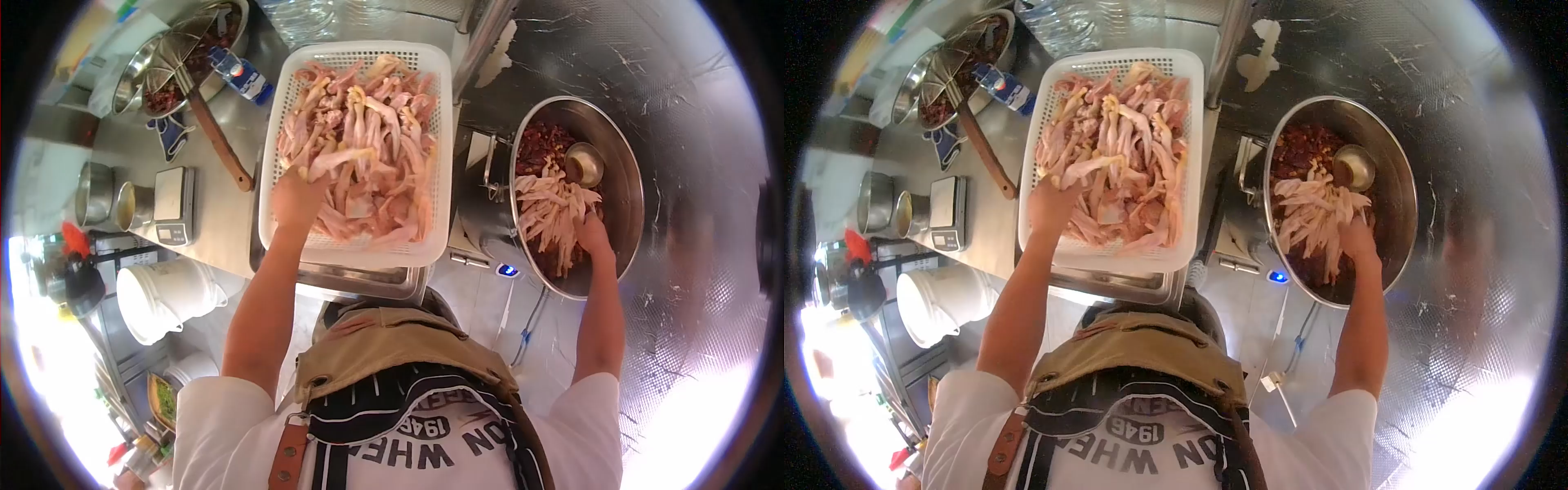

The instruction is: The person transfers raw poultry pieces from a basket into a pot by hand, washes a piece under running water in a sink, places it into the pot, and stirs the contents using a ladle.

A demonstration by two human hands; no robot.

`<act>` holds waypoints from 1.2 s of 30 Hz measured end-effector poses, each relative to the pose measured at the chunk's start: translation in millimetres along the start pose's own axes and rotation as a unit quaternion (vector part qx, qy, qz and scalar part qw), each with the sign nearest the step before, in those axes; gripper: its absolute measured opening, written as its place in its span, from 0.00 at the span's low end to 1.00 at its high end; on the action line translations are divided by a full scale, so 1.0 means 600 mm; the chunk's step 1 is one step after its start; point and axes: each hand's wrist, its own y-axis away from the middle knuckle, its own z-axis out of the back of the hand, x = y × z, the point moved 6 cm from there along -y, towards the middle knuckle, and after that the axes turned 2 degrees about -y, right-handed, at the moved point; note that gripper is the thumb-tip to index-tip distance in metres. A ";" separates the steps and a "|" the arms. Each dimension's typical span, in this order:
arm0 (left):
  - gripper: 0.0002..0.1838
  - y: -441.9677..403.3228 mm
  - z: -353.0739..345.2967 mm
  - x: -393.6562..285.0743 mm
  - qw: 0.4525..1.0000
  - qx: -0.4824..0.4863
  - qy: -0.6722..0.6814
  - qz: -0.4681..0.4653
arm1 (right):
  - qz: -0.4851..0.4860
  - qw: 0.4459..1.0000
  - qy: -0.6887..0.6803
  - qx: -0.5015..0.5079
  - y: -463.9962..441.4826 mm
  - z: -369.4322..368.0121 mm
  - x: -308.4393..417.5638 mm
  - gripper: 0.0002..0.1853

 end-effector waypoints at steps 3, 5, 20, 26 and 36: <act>0.25 -0.004 -0.004 -0.001 0.999 0.018 -0.037 -0.001 | 0.130 0.988 0.013 -0.082 0.057 0.086 0.139 0.22; 0.24 -0.002 0.004 -0.005 1.000 0.020 -0.015 -0.005 | 0.250 0.951 -0.178 -0.033 0.122 0.088 0.267 0.19; 0.15 0.036 0.070 0.079 0.900 0.150 0.382 0.150 | 0.583 0.714 0.096 0.376 0.229 -0.077 0.631 0.14; 0.15 0.043 0.038 0.108 0.898 0.145 0.359 0.210 | 0.464 0.777 -0.256 0.339 0.254 -0.019 0.683 0.16; 0.14 0.055 -0.043 0.103 0.774 0.183 0.527 0.299 | 0.215 0.773 -0.507 0.315 0.261 -0.214 0.845 0.29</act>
